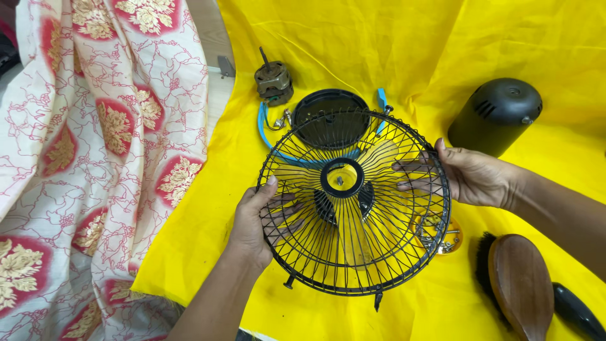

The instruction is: The person reassembles an electric fan by attaching a yellow fan blade to the motor shaft, securing it with a nut using a screwdriver, and then fitting the front wire cage over the blade. The person also handles the rear motor housing and uses a brush to clean a small metal part.

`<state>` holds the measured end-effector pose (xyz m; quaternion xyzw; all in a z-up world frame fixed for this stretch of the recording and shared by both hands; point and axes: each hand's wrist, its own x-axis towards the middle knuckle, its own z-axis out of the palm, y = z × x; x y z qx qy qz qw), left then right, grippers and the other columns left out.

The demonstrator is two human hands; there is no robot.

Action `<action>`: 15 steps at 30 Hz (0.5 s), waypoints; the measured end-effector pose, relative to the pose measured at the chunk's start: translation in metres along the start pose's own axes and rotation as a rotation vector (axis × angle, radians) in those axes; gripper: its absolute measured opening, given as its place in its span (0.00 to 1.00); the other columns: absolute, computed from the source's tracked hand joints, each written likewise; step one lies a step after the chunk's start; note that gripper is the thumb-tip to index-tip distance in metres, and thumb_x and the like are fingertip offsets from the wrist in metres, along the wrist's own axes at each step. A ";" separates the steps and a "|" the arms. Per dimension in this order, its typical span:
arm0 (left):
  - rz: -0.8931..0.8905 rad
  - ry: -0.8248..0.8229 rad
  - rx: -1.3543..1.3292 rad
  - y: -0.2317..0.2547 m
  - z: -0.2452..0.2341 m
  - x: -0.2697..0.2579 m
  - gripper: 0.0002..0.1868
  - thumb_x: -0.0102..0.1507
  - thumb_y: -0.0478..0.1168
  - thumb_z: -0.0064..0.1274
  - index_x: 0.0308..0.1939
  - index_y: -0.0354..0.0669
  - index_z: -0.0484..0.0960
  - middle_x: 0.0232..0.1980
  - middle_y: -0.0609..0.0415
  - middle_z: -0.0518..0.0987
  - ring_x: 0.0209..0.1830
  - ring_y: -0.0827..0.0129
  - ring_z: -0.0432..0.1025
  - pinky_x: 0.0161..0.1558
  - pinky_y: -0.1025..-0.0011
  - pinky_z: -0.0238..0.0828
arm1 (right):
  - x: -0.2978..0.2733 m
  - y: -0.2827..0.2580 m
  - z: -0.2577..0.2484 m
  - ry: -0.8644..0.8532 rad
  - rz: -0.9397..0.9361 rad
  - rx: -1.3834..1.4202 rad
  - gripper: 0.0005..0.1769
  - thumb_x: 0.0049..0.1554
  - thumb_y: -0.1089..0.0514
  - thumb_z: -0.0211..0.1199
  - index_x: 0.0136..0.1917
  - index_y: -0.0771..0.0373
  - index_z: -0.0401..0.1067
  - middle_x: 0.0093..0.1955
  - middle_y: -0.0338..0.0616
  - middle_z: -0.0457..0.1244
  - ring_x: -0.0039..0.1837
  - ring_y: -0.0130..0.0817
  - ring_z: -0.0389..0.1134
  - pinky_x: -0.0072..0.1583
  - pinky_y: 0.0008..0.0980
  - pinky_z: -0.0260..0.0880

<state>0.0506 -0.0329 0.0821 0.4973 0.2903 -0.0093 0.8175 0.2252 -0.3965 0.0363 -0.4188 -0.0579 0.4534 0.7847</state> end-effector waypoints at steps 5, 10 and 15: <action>0.005 -0.013 -0.016 0.001 -0.001 0.001 0.26 0.58 0.55 0.59 0.51 0.46 0.70 0.47 0.47 0.78 0.45 0.58 0.78 0.44 0.55 0.80 | -0.006 0.009 0.023 0.248 -0.074 -0.155 0.36 0.64 0.38 0.49 0.70 0.70 0.65 0.69 0.60 0.64 0.66 0.49 0.69 0.62 0.40 0.71; -0.010 0.009 -0.037 -0.002 0.002 -0.001 0.28 0.56 0.56 0.61 0.51 0.46 0.70 0.46 0.48 0.76 0.44 0.57 0.77 0.43 0.52 0.79 | -0.019 0.025 0.071 0.636 -0.148 -0.114 0.30 0.65 0.33 0.45 0.61 0.60 0.66 0.59 0.48 0.67 0.54 0.37 0.70 0.58 0.37 0.72; 0.007 0.034 -0.039 -0.008 0.003 -0.007 0.28 0.57 0.56 0.60 0.52 0.45 0.69 0.47 0.49 0.74 0.45 0.56 0.77 0.44 0.49 0.78 | -0.045 0.075 0.111 0.894 -0.301 -0.083 0.19 0.68 0.41 0.47 0.56 0.58 0.66 0.51 0.38 0.66 0.51 0.31 0.66 0.56 0.37 0.67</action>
